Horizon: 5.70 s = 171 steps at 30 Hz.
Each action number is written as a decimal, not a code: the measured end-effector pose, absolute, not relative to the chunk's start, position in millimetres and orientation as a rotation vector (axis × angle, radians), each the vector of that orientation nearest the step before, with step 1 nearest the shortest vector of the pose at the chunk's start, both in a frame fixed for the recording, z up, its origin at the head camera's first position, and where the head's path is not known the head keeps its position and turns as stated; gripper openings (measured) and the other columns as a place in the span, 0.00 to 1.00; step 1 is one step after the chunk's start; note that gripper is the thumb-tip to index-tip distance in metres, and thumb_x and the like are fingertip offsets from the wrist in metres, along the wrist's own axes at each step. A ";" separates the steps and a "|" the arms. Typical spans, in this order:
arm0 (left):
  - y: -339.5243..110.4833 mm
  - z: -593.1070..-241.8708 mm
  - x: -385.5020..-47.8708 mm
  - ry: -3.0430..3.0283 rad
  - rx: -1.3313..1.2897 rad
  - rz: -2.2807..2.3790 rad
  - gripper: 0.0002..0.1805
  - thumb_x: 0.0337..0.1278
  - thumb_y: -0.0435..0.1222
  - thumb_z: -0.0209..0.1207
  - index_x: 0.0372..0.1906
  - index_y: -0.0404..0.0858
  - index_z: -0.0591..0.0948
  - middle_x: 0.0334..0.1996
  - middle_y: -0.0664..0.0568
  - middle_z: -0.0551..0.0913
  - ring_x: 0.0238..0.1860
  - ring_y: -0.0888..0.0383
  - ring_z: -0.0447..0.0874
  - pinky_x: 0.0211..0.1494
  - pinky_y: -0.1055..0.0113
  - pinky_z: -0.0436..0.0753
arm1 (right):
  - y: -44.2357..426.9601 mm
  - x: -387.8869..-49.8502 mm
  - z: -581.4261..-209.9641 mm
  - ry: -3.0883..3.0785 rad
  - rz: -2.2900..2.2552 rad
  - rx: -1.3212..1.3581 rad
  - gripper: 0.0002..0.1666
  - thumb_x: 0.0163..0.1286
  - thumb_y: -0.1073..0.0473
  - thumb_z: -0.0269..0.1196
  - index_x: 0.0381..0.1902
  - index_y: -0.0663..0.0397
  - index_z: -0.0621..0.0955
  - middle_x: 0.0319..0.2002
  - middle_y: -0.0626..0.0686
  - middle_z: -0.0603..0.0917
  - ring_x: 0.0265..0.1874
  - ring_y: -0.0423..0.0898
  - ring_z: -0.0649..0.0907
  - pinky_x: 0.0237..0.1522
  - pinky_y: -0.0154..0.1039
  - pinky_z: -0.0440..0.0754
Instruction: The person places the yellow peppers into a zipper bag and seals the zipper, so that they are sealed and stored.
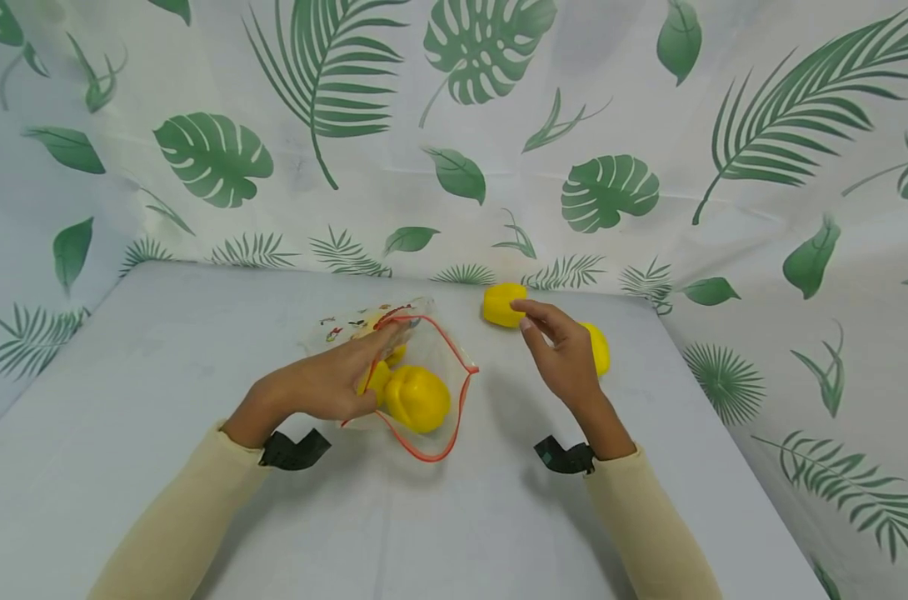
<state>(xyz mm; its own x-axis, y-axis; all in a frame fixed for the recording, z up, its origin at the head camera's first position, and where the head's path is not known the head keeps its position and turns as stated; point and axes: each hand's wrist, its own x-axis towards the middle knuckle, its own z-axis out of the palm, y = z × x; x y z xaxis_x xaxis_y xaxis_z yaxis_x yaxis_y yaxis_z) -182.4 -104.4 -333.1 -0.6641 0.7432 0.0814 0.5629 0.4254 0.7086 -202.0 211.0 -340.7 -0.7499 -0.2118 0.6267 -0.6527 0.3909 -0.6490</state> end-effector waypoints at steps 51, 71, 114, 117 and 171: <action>-106.0 -334.1 -184.5 2.398 1.031 1.132 0.51 0.44 0.23 0.51 0.77 0.39 0.44 0.75 0.51 0.53 0.73 0.59 0.51 0.72 0.54 0.55 | 354.1 -263.2 -420.2 -2.935 1.355 -0.073 0.58 0.63 0.43 0.66 0.79 0.47 0.44 0.74 0.65 0.51 0.68 0.65 0.59 0.66 0.63 0.57; -105.3 -335.4 -184.5 2.425 1.087 1.113 0.51 0.44 0.23 0.52 0.77 0.38 0.44 0.76 0.51 0.51 0.73 0.58 0.53 0.72 0.54 0.55 | 345.3 -267.8 -419.0 -2.940 1.359 -0.136 0.57 0.62 0.36 0.64 0.78 0.46 0.47 0.71 0.67 0.58 0.64 0.64 0.65 0.64 0.61 0.62; -101.8 -336.2 -200.3 2.353 1.110 1.138 0.49 0.58 0.34 0.59 0.77 0.36 0.42 0.76 0.48 0.50 0.73 0.54 0.52 0.72 0.52 0.54 | 251.6 -215.0 -349.3 -2.549 1.685 0.591 0.38 0.71 0.57 0.59 0.75 0.52 0.59 0.65 0.57 0.66 0.51 0.57 0.77 0.49 0.33 0.79; -102.7 -337.0 -201.0 2.352 1.115 1.144 0.50 0.59 0.35 0.61 0.77 0.37 0.42 0.75 0.48 0.52 0.73 0.54 0.54 0.72 0.52 0.55 | 240.9 -209.5 -340.9 -2.509 1.712 0.660 0.38 0.70 0.60 0.60 0.74 0.53 0.60 0.65 0.56 0.66 0.50 0.56 0.78 0.48 0.35 0.80; -104.0 -338.4 -195.8 2.414 1.017 1.136 0.53 0.53 0.37 0.65 0.78 0.39 0.44 0.76 0.52 0.47 0.73 0.54 0.50 0.71 0.50 0.56 | 155.3 -163.8 -353.1 -2.464 1.901 1.399 0.40 0.75 0.62 0.53 0.78 0.53 0.49 0.74 0.51 0.55 0.64 0.51 0.67 0.64 0.42 0.68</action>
